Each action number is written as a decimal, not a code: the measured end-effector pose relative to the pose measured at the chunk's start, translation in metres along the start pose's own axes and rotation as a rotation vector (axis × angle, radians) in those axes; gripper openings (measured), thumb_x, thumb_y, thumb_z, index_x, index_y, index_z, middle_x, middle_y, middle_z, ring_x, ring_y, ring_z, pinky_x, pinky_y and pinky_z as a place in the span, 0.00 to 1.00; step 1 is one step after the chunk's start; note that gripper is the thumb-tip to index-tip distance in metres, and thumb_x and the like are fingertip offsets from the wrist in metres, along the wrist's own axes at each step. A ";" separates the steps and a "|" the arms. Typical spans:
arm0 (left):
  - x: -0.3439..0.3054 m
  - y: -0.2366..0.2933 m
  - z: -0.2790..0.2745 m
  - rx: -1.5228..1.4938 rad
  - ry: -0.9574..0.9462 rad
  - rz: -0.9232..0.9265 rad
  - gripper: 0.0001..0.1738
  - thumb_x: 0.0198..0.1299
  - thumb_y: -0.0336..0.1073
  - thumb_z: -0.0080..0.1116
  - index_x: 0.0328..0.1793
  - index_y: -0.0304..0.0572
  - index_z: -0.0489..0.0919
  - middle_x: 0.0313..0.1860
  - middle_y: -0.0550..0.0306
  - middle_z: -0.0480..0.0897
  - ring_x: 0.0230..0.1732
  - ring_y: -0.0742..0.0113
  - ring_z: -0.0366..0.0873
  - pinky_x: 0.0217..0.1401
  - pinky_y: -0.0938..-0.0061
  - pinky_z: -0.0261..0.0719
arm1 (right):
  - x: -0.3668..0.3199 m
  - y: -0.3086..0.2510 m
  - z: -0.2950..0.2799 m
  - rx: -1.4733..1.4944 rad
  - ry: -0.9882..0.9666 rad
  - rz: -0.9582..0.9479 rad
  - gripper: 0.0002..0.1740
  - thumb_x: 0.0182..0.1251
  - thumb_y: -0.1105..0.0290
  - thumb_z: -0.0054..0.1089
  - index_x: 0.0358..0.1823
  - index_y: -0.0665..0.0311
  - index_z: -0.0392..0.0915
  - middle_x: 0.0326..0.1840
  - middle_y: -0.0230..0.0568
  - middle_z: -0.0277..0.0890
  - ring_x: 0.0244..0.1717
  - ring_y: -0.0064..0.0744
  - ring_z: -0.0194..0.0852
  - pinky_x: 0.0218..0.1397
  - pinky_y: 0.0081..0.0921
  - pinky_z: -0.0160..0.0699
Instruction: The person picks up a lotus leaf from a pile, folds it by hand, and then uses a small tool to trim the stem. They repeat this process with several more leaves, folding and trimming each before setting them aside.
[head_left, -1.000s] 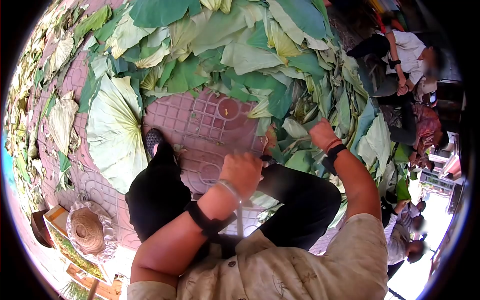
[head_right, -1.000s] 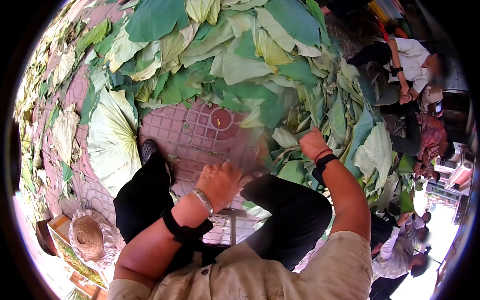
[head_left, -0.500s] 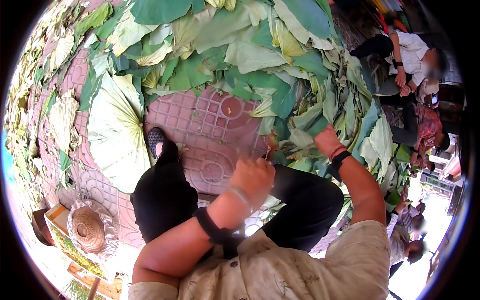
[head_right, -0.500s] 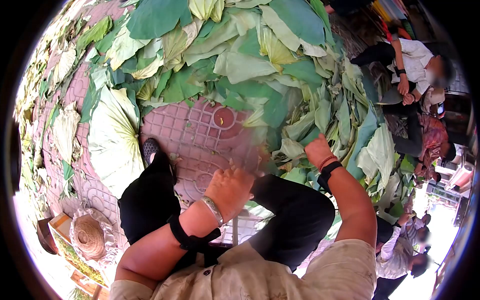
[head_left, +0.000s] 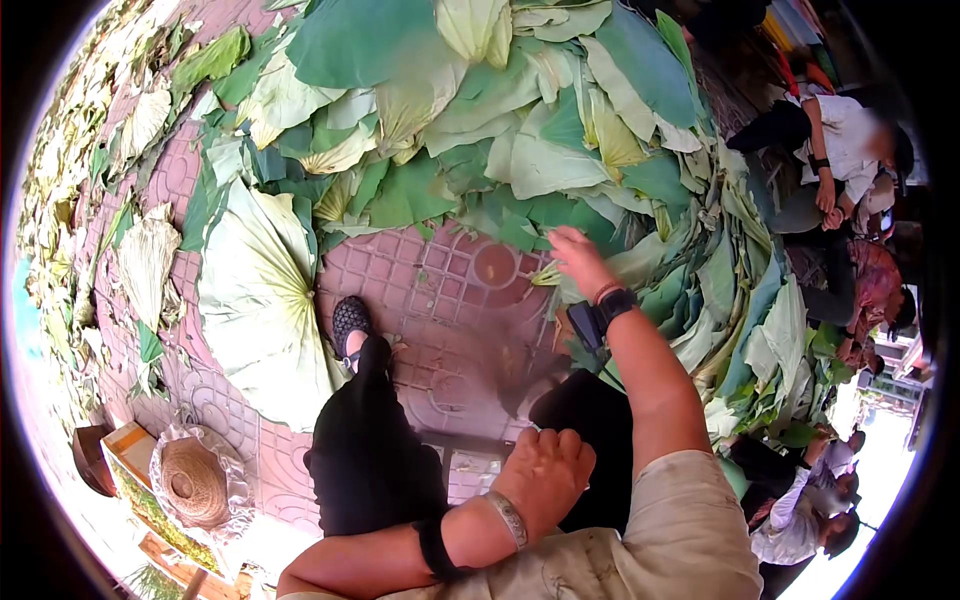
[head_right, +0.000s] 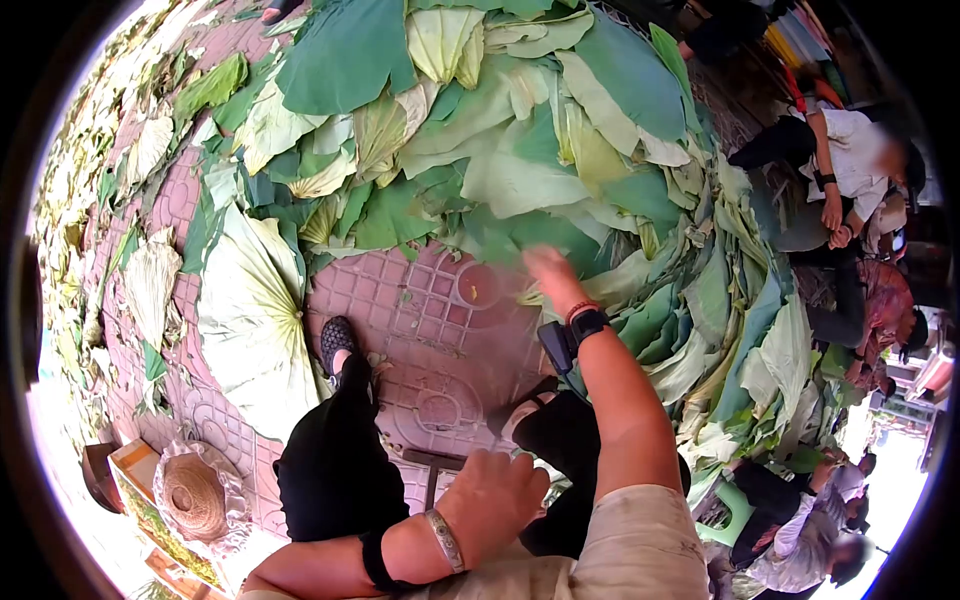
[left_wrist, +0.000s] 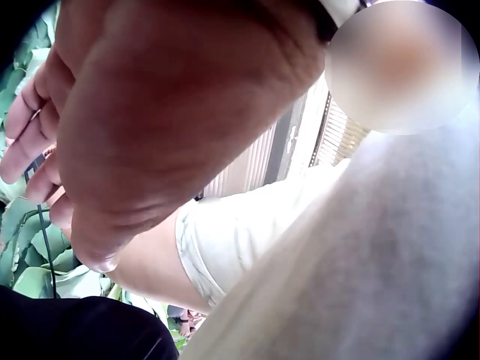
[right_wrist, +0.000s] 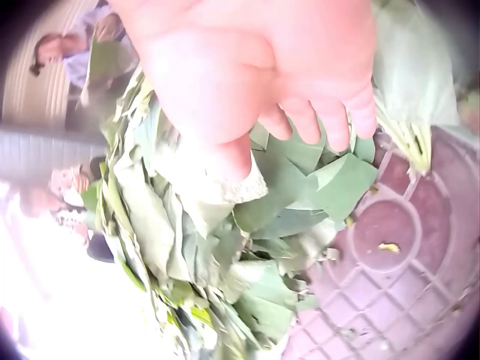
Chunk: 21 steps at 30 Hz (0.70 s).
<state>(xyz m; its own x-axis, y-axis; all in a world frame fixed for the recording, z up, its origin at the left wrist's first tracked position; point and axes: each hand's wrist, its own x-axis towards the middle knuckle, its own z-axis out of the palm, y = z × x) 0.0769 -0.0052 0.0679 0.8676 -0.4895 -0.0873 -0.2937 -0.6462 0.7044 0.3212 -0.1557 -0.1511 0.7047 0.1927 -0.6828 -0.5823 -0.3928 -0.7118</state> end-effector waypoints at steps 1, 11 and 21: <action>-0.001 -0.001 0.000 -0.039 -0.016 0.002 0.18 0.44 0.45 0.65 0.36 0.44 0.75 0.30 0.60 0.71 0.33 0.62 0.74 0.35 0.66 0.69 | 0.016 0.005 -0.002 0.215 -0.019 -0.009 0.39 0.62 0.50 0.59 0.69 0.63 0.58 0.69 0.48 0.60 0.68 0.51 0.59 0.66 0.46 0.61; -0.005 0.005 -0.012 0.003 0.004 -0.036 0.09 0.50 0.35 0.50 0.36 0.42 0.78 0.31 0.52 0.75 0.32 0.60 0.74 0.45 0.57 0.70 | 0.108 -0.013 0.019 1.140 0.046 -0.056 0.44 0.59 0.50 0.64 0.71 0.58 0.52 0.76 0.42 0.46 0.77 0.44 0.37 0.76 0.52 0.35; -0.009 0.003 -0.018 0.054 0.101 -0.061 0.11 0.49 0.36 0.51 0.36 0.41 0.78 0.32 0.51 0.74 0.34 0.57 0.72 0.46 0.55 0.70 | 0.125 -0.074 0.013 1.111 -0.018 -0.189 0.22 0.68 0.63 0.49 0.61 0.61 0.69 0.63 0.42 0.70 0.63 0.44 0.66 0.70 0.51 0.57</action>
<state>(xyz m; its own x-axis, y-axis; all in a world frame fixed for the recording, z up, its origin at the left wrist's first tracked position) 0.0756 0.0083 0.0833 0.9198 -0.3885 -0.0553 -0.2580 -0.7050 0.6607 0.4468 -0.0909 -0.1861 0.8191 0.1808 -0.5444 -0.5112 0.6605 -0.5498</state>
